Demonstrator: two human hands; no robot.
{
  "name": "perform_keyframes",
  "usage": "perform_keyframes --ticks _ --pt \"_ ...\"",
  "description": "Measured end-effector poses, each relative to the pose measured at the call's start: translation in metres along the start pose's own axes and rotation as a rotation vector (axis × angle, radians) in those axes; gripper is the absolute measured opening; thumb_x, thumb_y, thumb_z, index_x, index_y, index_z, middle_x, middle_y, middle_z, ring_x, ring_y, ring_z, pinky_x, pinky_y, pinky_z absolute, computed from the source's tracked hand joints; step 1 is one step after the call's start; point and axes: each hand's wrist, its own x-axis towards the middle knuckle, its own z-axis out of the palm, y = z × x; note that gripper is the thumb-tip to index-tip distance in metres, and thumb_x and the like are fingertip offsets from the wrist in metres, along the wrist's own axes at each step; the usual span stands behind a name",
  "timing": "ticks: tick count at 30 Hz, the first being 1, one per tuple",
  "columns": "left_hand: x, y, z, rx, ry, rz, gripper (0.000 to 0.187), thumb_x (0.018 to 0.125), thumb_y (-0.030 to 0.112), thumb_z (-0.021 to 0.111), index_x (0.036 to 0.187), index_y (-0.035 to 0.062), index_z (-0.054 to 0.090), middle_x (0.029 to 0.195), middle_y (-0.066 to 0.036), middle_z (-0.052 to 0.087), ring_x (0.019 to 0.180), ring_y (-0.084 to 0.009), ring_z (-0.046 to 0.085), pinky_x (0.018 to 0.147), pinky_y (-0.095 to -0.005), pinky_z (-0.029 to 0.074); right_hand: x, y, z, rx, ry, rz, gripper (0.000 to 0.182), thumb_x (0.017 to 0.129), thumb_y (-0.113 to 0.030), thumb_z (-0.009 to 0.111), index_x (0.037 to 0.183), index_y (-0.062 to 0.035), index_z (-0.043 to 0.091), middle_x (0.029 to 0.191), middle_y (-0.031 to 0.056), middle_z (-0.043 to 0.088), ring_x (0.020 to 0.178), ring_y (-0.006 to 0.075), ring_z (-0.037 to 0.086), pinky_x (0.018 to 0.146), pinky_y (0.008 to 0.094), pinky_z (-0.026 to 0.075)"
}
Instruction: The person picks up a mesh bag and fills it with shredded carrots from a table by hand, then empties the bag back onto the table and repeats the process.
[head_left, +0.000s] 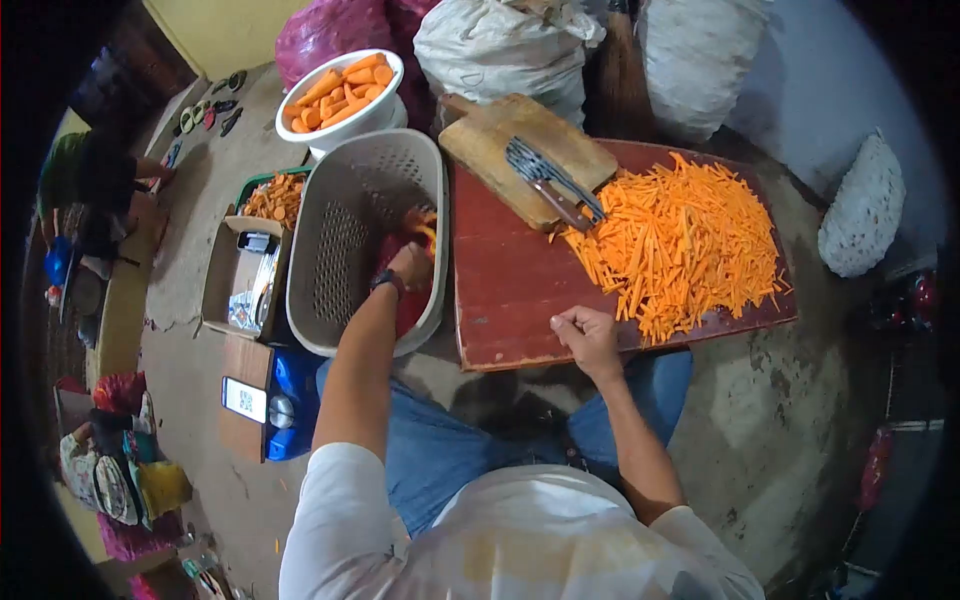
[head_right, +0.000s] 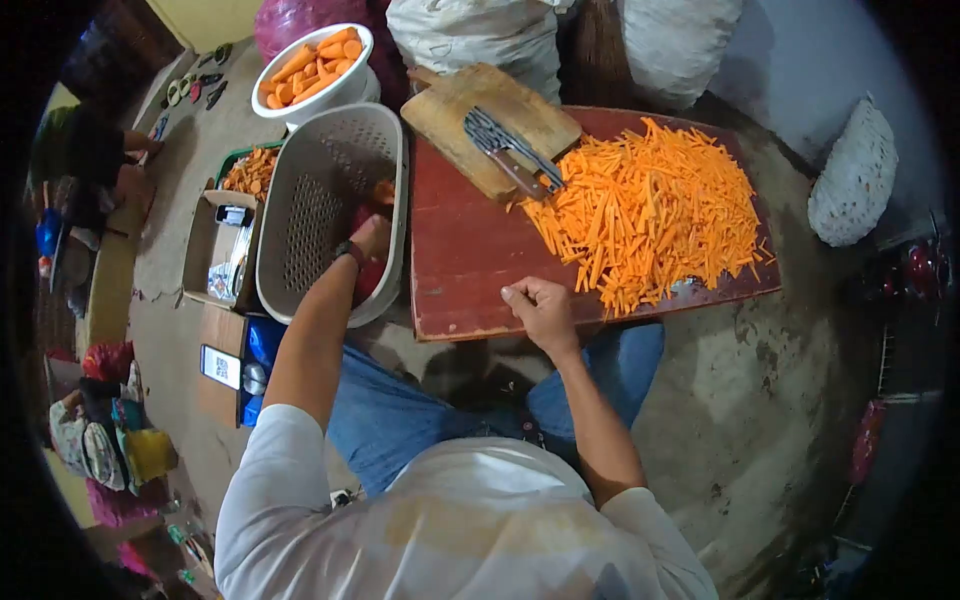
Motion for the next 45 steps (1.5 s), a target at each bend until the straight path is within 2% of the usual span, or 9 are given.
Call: perform_keyframes --ticks 5,14,21,26,29,32,36,41,45 --pt "-0.011 0.042 -0.018 -0.937 0.493 -0.406 0.036 0.095 0.031 0.064 0.109 -0.0009 0.074 0.105 -0.033 0.073 0.102 -0.0489 0.072 0.087 -0.0557 0.058 0.002 0.008 -0.001 -0.02 0.018 -0.046 0.019 0.1 -0.013 0.073 0.086 0.0003 0.072 0.066 -0.0045 0.059 0.06 0.0012 0.048 0.052 0.023 0.036" --pt "-0.053 0.093 -0.067 -0.817 0.74 -0.811 0.04 0.09 0.037 0.067 0.111 0.003 0.074 0.116 -0.026 0.074 0.112 -0.0454 0.071 0.095 -0.0535 0.057 0.001 0.005 -0.002 0.011 -0.028 -0.087 0.017 0.1 -0.012 0.073 0.088 0.0004 0.072 0.069 -0.0042 0.061 0.061 0.0011 0.05 0.053 0.0222 0.036" --pt "-0.193 0.123 -0.154 -0.454 1.013 -0.373 0.016 0.085 0.019 0.07 0.089 0.0041 0.076 0.098 -0.021 0.075 0.093 -0.0422 0.073 0.081 -0.0501 0.059 -0.005 -0.021 0.013 -0.043 -0.096 -0.097 0.015 0.1 -0.012 0.072 0.098 0.002 0.074 0.083 0.0002 0.069 0.076 0.0056 0.06 0.067 0.0245 0.047" --pt "-0.249 0.21 -0.128 -0.626 1.093 0.145 0.006 0.078 0.0 0.075 0.084 0.0019 0.072 0.096 -0.017 0.071 0.09 -0.0418 0.07 0.079 -0.0422 0.058 0.014 -0.068 0.072 0.201 -0.19 -0.127 0.028 0.101 -0.016 0.071 0.12 0.0047 0.069 0.102 0.0092 0.075 0.098 0.0137 0.069 0.087 0.0309 0.055" --pt "-0.248 0.224 -0.108 -0.702 1.032 0.25 0.012 0.081 0.001 0.077 0.091 0.0019 0.07 0.104 -0.013 0.073 0.091 -0.0335 0.073 0.083 -0.0394 0.058 0.046 -0.069 0.099 -0.158 -0.184 -0.415 0.032 0.102 -0.016 0.07 0.125 0.0047 0.067 0.101 0.0101 0.074 0.096 0.0125 0.069 0.084 0.0304 0.056" --pt "-0.239 0.219 -0.09 -1.459 0.837 0.166 0.016 0.088 0.005 0.077 0.1 0.0013 0.067 0.11 -0.008 0.069 0.104 -0.0218 0.071 0.086 -0.0389 0.058 0.074 -0.056 0.108 -0.018 -0.432 -0.086 0.029 0.102 -0.016 0.067 0.123 0.0038 0.067 0.099 0.0096 0.073 0.092 0.01 0.067 0.082 0.028 0.054" --pt "-0.219 0.203 -0.106 -2.035 0.982 -0.138 0.029 0.095 0.009 0.078 0.116 0.0033 0.06 0.101 -0.007 0.071 0.094 -0.0142 0.07 0.082 -0.0294 0.057 0.073 -0.037 0.116 0.487 -0.371 -0.066 0.018 0.102 -0.01 0.064 0.114 0.0026 0.069 0.094 0.0049 0.07 0.076 0.0075 0.064 0.063 0.0264 0.053" --pt "-0.194 0.195 -0.122 -1.589 1.112 0.11 0.047 0.092 -0.01 0.06 0.138 -0.0013 0.055 0.106 -0.013 0.073 0.09 -0.0147 0.071 0.075 -0.0273 0.056 0.056 -0.031 0.115 0.448 -0.414 -0.041 0.023 0.101 -0.008 0.061 0.121 0.0003 0.057 0.096 0.0081 0.07 0.073 0.015 0.068 0.053 0.0315 0.057" --pt "-0.219 0.183 -0.139 -1.736 1.155 0.088 0.047 0.086 -0.016 0.055 0.13 -0.0009 0.066 0.108 -0.007 0.072 0.089 -0.0098 0.066 0.076 -0.023 0.052 0.051 -0.034 0.082 0.797 -0.125 0.16 0.015 0.102 -0.011 0.058 0.115 -0.0033 0.056 0.096 0.0119 0.071 0.069 0.0217 0.07 0.053 0.0374 0.059"
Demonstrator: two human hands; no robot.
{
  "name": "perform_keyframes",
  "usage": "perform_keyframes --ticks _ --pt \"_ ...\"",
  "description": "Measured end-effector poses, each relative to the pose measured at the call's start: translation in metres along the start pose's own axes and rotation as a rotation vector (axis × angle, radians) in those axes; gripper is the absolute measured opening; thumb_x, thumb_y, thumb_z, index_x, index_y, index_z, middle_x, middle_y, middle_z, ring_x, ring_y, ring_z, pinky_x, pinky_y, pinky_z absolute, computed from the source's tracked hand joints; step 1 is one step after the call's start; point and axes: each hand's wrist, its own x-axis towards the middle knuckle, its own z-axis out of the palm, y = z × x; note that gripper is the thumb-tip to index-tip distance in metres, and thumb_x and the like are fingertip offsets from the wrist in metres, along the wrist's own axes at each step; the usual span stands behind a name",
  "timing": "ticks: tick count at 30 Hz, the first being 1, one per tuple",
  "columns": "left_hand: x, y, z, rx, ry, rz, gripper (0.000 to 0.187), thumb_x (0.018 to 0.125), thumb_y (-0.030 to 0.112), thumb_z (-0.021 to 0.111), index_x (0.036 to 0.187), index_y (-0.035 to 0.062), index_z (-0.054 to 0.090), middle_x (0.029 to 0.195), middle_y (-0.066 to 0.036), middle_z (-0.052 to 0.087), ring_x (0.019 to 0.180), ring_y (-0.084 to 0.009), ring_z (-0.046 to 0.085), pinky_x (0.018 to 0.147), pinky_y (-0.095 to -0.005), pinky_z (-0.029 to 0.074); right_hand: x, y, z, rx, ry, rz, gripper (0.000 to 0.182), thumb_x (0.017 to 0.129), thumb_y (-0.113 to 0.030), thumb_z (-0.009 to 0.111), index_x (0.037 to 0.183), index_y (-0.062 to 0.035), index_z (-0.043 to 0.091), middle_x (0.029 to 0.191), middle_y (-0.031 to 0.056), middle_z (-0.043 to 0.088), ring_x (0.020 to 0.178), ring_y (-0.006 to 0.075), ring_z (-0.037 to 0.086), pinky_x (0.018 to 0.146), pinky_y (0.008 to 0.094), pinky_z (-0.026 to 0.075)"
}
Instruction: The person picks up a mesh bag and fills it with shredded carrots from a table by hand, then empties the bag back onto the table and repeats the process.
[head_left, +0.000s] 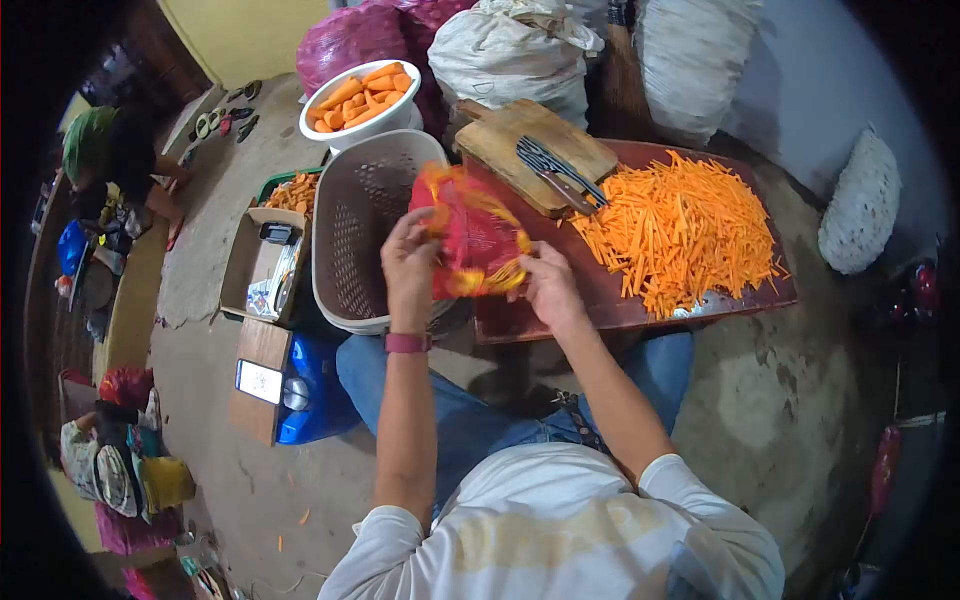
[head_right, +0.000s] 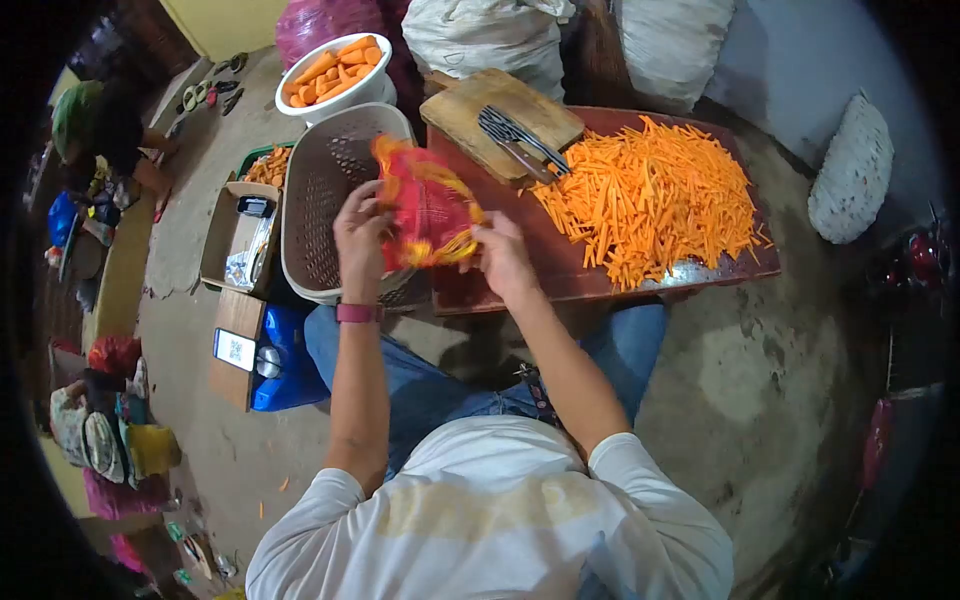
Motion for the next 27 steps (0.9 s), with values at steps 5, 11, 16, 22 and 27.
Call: perform_keyframes --ticks 5,11,16,22,27 --pt "0.004 -0.02 -0.04 0.025 -0.194 0.147 0.056 0.087 -0.015 0.051 0.137 0.001 0.07 0.112 -0.001 0.063 0.089 -0.0064 0.055 0.077 -0.0194 0.045 -0.01 -0.005 -0.046 -0.071 0.077 0.083 0.013 0.105 -0.016 0.057 0.113 -0.0075 0.054 0.086 0.0098 0.069 0.059 0.0202 0.066 0.05 0.0353 0.057" --pt "-0.017 -0.023 -0.009 0.293 -0.249 0.119 0.063 0.082 -0.017 0.055 0.14 0.0019 0.068 0.135 -0.005 0.057 0.112 -0.014 0.058 0.096 -0.0248 0.047 -0.065 -0.076 -0.062 -1.243 0.228 -0.537 0.034 0.098 -0.019 0.074 0.123 -0.0009 0.061 0.1 0.0157 0.072 0.082 0.0296 0.071 0.072 0.041 0.058" --pt "-0.021 -0.018 -0.002 0.304 -0.191 0.184 0.076 0.078 -0.018 0.058 0.15 0.0035 0.059 0.155 -0.011 0.049 0.147 -0.0239 0.046 0.121 -0.0334 0.035 -0.082 -0.168 -0.112 -1.892 0.612 -0.509 0.088 0.084 -0.036 0.086 0.156 -0.0081 0.044 0.151 0.026 0.048 0.144 0.0477 0.043 0.115 0.0586 0.038" --pt "-0.024 0.001 0.006 0.386 -0.171 0.288 0.078 0.078 -0.017 0.059 0.153 0.004 0.055 0.158 -0.014 0.046 0.148 -0.026 0.046 0.122 -0.0367 0.037 -0.02 -0.181 -0.137 -1.919 0.599 -0.185 0.114 0.074 -0.052 0.089 0.167 -0.022 0.03 0.165 0.0302 0.03 0.144 0.0623 0.035 0.12 0.0653 0.031" --pt "-0.023 0.0 0.005 0.307 -0.185 0.273 0.077 0.078 -0.017 0.059 0.153 0.0028 0.055 0.157 -0.014 0.047 0.147 -0.0262 0.047 0.121 -0.0368 0.039 -0.003 -0.187 -0.139 -1.915 0.591 -0.146 0.103 0.072 -0.046 0.089 0.161 -0.022 0.042 0.163 0.03 0.034 0.143 0.0596 0.039 0.118 0.0639 0.036"
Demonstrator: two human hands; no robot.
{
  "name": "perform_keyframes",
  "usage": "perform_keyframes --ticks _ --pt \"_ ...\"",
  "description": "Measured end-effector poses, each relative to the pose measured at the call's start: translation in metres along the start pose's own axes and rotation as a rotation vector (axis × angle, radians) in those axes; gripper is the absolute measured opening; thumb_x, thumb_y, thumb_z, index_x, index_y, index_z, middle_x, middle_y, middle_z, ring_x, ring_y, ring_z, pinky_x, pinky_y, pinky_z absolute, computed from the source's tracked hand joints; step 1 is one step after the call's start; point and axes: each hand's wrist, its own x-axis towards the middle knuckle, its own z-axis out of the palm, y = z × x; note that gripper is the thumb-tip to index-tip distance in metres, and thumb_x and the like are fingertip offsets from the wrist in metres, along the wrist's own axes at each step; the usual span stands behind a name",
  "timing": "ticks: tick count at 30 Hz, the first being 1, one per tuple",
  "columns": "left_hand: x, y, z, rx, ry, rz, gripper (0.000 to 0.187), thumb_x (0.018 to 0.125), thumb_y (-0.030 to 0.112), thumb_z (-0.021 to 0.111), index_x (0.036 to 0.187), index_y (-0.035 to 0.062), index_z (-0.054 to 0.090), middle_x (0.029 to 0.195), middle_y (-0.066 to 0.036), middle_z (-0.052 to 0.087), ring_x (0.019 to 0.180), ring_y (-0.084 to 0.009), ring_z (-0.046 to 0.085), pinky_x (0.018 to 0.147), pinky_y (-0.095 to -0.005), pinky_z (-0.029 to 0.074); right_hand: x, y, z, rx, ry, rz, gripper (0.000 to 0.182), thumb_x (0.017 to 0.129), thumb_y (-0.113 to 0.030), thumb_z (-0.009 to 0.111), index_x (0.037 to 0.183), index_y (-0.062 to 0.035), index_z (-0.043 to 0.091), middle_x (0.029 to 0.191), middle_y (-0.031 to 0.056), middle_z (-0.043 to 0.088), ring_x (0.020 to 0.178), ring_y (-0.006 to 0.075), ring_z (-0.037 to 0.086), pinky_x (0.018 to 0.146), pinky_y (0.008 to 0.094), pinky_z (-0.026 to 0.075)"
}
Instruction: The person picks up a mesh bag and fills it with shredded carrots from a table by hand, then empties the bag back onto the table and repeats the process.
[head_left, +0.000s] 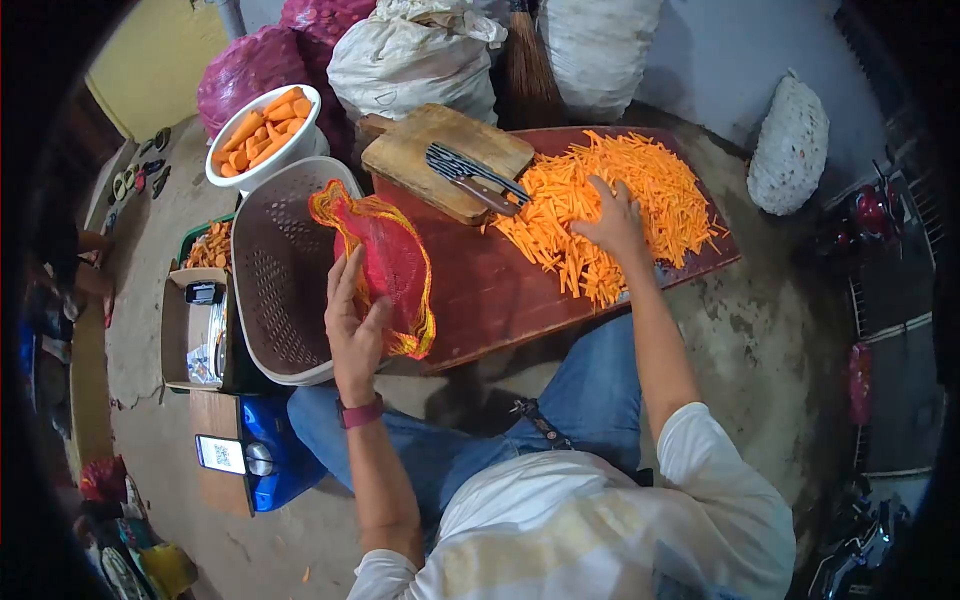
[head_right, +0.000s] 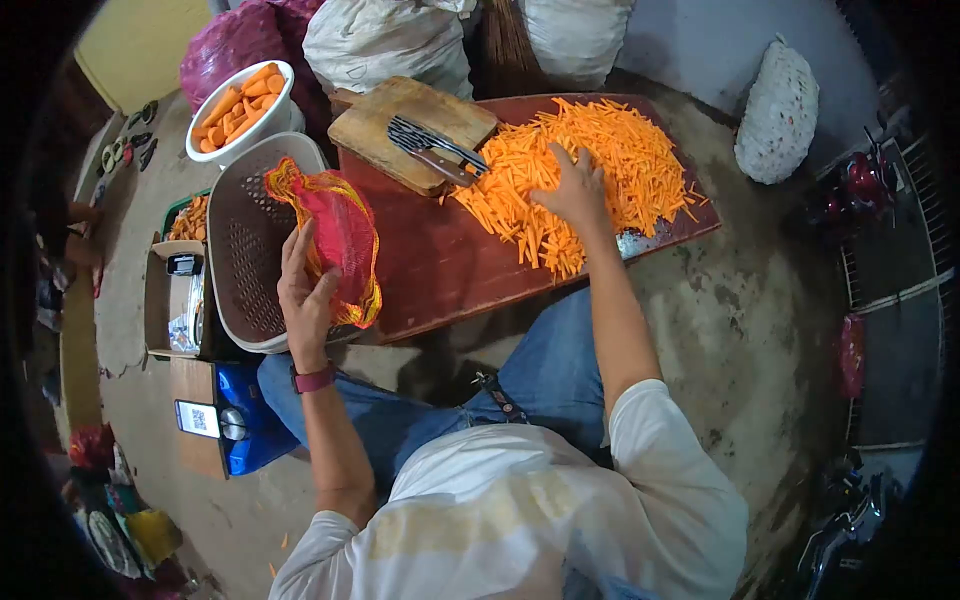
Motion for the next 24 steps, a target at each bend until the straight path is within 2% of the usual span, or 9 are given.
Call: perform_keyframes --ticks 3,6,9,12,15,20,24 --pt "0.007 -0.002 0.003 -0.031 0.016 -0.031 0.078 0.078 -0.018 0.059 0.153 0.0018 0.055 0.157 -0.014 0.047 0.146 -0.0256 0.048 0.12 -0.0362 0.039 0.01 0.01 0.01 -0.038 0.101 -0.004 0.09 0.073 -0.036 0.087 0.154 -0.0177 0.052 0.155 0.0299 0.046 0.141 0.0533 0.046 0.115 0.0584 0.042" --pt "0.018 -0.002 0.001 -0.007 0.013 -0.007 0.075 0.078 -0.018 0.06 0.15 0.0018 0.057 0.155 -0.014 0.049 0.145 -0.0255 0.049 0.119 -0.0354 0.04 0.028 0.027 0.015 0.104 0.167 -0.059 0.073 0.073 -0.025 0.082 0.143 -0.014 0.063 0.139 0.0283 0.062 0.132 0.045 0.059 0.109 0.05 0.05" --pt "0.027 -0.003 -0.008 0.072 0.024 -0.015 0.071 0.079 -0.015 0.064 0.148 0.002 0.06 0.152 -0.011 0.053 0.141 -0.0232 0.052 0.116 -0.0331 0.042 0.039 0.041 0.015 0.35 0.188 -0.075 0.063 0.072 -0.016 0.08 0.134 -0.0107 0.07 0.121 0.0247 0.073 0.114 0.0376 0.071 0.098 0.0419 0.056" --pt "0.032 -0.005 -0.016 0.017 0.043 -0.012 0.068 0.079 -0.016 0.063 0.144 0.0017 0.063 0.149 -0.015 0.055 0.141 -0.0262 0.052 0.118 -0.035 0.041 0.048 0.052 0.016 0.48 0.167 -0.02 0.057 0.071 -0.011 0.08 0.127 -0.0082 0.073 0.113 0.0169 0.077 0.097 0.0282 0.075 0.088 0.0367 0.057" --pt "0.026 -0.008 -0.018 0.028 0.049 0.007 0.068 0.079 -0.016 0.063 0.144 0.0012 0.063 0.149 -0.015 0.055 0.141 -0.0262 0.053 0.118 -0.035 0.04 0.048 0.058 0.012 0.7 0.205 0.012 0.057 0.071 -0.004 0.08 0.127 -0.0038 0.07 0.106 0.0067 0.072 0.09 0.0167 0.068 0.079 0.0303 0.053" --pt "0.017 -0.021 -0.008 0.044 0.073 -0.004 0.066 0.078 -0.015 0.061 0.143 0.0011 0.064 0.145 -0.017 0.057 0.139 -0.029 0.054 0.117 -0.0347 0.04 0.043 0.052 -0.012 1.109 0.306 0.149 0.051 0.072 -0.002 0.082 0.121 0.0007 0.069 0.1 0.0072 0.074 0.086 0.0177 0.07 0.079 0.0319 0.055" --pt "0.02 -0.021 -0.008 0.142 0.082 0.044 0.062 0.081 -0.013 0.056 0.141 0.0002 0.064 0.143 -0.019 0.059 0.137 -0.0315 0.056 0.114 -0.034 0.041 0.049 0.032 -0.026 1.294 0.359 0.123 0.051 0.072 -0.001 0.084 0.12 0.0019 0.067 0.099 0.0078 0.074 0.085 0.0185 0.07 0.079 0.0314 0.055"
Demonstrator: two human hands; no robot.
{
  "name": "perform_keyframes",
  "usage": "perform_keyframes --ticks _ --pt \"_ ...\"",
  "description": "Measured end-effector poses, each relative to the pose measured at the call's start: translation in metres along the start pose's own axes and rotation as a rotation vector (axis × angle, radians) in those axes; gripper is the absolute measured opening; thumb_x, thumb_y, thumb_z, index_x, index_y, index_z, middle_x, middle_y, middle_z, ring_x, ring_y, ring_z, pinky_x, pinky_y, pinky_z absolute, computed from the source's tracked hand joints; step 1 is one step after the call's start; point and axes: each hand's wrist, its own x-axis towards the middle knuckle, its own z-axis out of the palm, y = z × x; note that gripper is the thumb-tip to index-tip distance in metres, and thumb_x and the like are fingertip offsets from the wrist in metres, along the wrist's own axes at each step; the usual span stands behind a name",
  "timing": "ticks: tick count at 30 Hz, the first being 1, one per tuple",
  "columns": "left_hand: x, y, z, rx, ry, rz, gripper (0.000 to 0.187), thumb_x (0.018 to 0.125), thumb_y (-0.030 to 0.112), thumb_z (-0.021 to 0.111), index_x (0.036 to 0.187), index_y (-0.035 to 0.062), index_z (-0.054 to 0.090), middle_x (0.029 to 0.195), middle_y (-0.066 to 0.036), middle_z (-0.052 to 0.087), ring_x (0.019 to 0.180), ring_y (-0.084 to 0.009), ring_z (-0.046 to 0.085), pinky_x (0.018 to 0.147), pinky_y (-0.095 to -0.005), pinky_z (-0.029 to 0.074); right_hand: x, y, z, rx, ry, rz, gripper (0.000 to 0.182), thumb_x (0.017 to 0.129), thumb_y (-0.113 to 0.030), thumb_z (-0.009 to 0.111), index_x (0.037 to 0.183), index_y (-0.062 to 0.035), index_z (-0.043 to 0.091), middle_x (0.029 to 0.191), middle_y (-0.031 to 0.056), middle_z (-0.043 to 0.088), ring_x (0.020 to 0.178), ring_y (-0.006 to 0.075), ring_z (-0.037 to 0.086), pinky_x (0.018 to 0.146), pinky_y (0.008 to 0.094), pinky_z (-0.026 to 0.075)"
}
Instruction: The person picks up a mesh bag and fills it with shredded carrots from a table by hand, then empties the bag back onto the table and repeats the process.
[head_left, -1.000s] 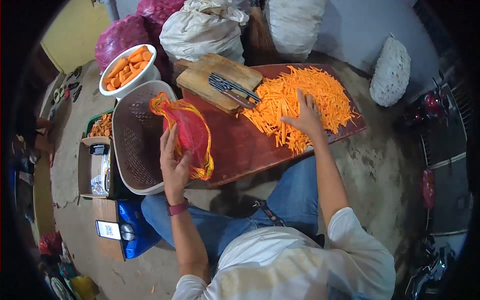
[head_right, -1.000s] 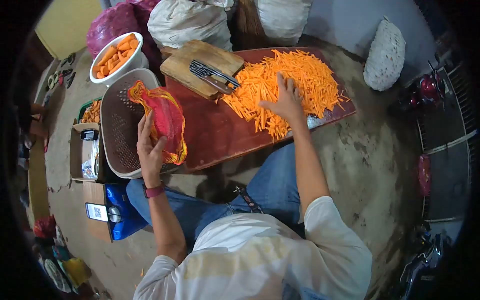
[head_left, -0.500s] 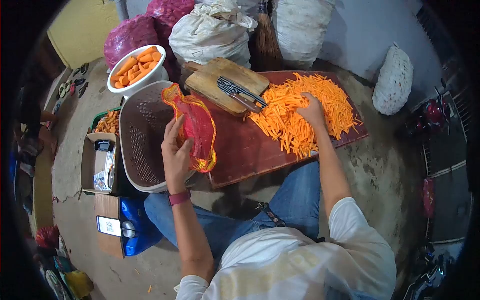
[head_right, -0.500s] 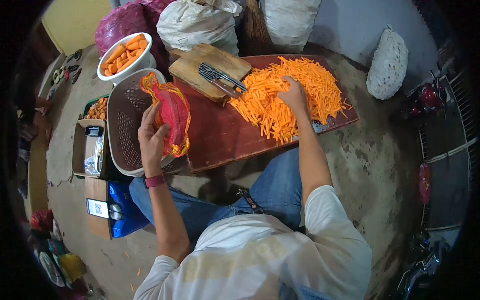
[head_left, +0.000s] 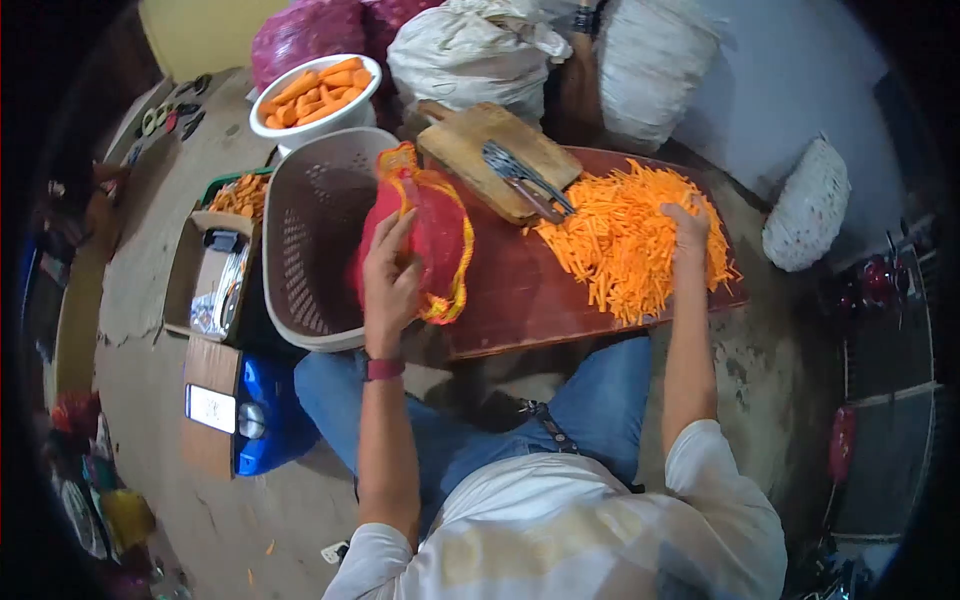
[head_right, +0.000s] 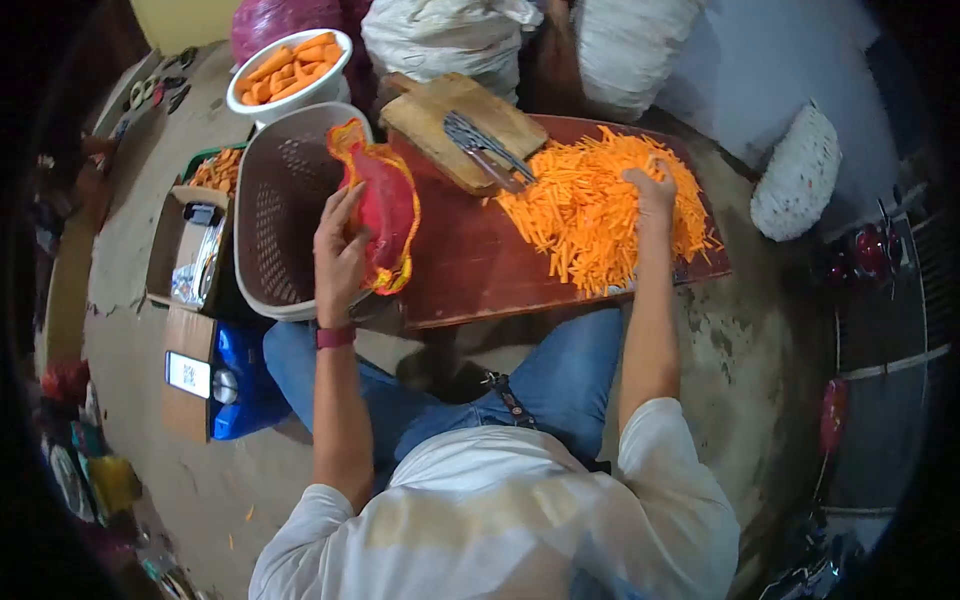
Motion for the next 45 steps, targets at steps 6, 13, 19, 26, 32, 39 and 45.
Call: perform_keyframes --ticks 6,13,19,26,32,39,45 --pt "0.004 -0.023 0.02 -0.116 0.033 -0.104 0.06 0.084 -0.014 0.058 0.141 0.0023 0.065 0.145 -0.015 0.059 0.138 -0.0267 0.055 0.113 -0.0324 0.041 -0.069 -0.061 0.074 0.252 -0.259 0.082 0.052 0.082 -0.008 0.075 0.131 -0.0002 0.06 0.105 0.0109 0.073 0.09 0.0233 0.073 0.072 0.0361 0.063" --pt "0.008 -0.032 0.018 -0.004 0.052 0.03 0.062 0.081 -0.013 0.06 0.141 0.002 0.064 0.143 -0.018 0.059 0.122 -0.0269 0.064 0.096 -0.031 0.052 -0.183 -0.077 0.223 0.782 -0.68 0.465 0.061 0.087 -0.021 0.074 0.14 -0.0018 0.052 0.123 0.0155 0.066 0.093 0.0254 0.069 0.06 0.0328 0.054" --pt "0.008 -0.034 -0.012 -0.141 0.186 -0.044 0.061 0.081 -0.015 0.061 0.139 -0.0007 0.065 0.142 -0.016 0.061 0.13 -0.0263 0.061 0.11 -0.0327 0.047 -0.218 -0.017 0.298 0.618 -0.708 0.596 0.054 0.08 -0.005 0.076 0.131 -0.0022 0.059 0.112 0.0101 0.071 0.088 0.0191 0.072 0.072 0.0341 0.061" --pt "0.001 -0.023 -0.022 0.102 0.248 0.013 0.063 0.081 -0.014 0.059 0.142 0.0 0.062 0.141 -0.017 0.06 0.119 -0.0264 0.066 0.097 -0.034 0.052 -0.207 0.051 0.329 -0.011 -0.805 0.08 0.058 0.074 0.0 0.076 0.13 0.0028 0.064 0.114 0.0156 0.075 0.1 0.0256 0.075 0.089 0.0349 0.059" --pt "0.001 -0.031 -0.025 0.138 0.267 -0.035 0.067 0.082 -0.016 0.055 0.147 0.0012 0.06 0.146 -0.015 0.056 0.129 -0.0227 0.061 0.099 -0.0286 0.051 -0.196 0.07 0.362 -0.194 -0.95 -0.159 0.07 0.083 -0.001 0.078 0.149 0.003 0.053 0.127 0.0148 0.069 0.114 0.0179 0.066 0.096 0.0321 0.055" --pt "-0.003 -0.052 -0.05 0.12 0.321 -0.015 0.066 0.08 -0.017 0.054 0.143 0.0 0.062 0.141 -0.017 0.059 0.13 -0.03 0.061 0.106 -0.0357 0.049 -0.198 0.036 0.348 -0.463 -1.175 -0.198 0.047 0.092 -0.021 0.076 0.132 0.0016 0.069 0.112 0.0181 0.078 0.102 0.0244 0.074 0.092 0.0364 0.058" --pt "-0.001 -0.069 -0.046 0.021 0.246 -0.041 0.067 0.079 -0.014 0.056 0.145 -0.0044 0.059 0.149 -0.016 0.056 0.141 -0.0277 0.053 0.119 -0.0348 0.04 -0.185 -0.013 0.252 -0.345 -1.007 -0.389 0.033 0.092 -0.016 0.074 0.122 0.0007 0.074 0.117 0.0201 0.076 0.115 0.0305 0.072 0.102 0.0396 0.054"
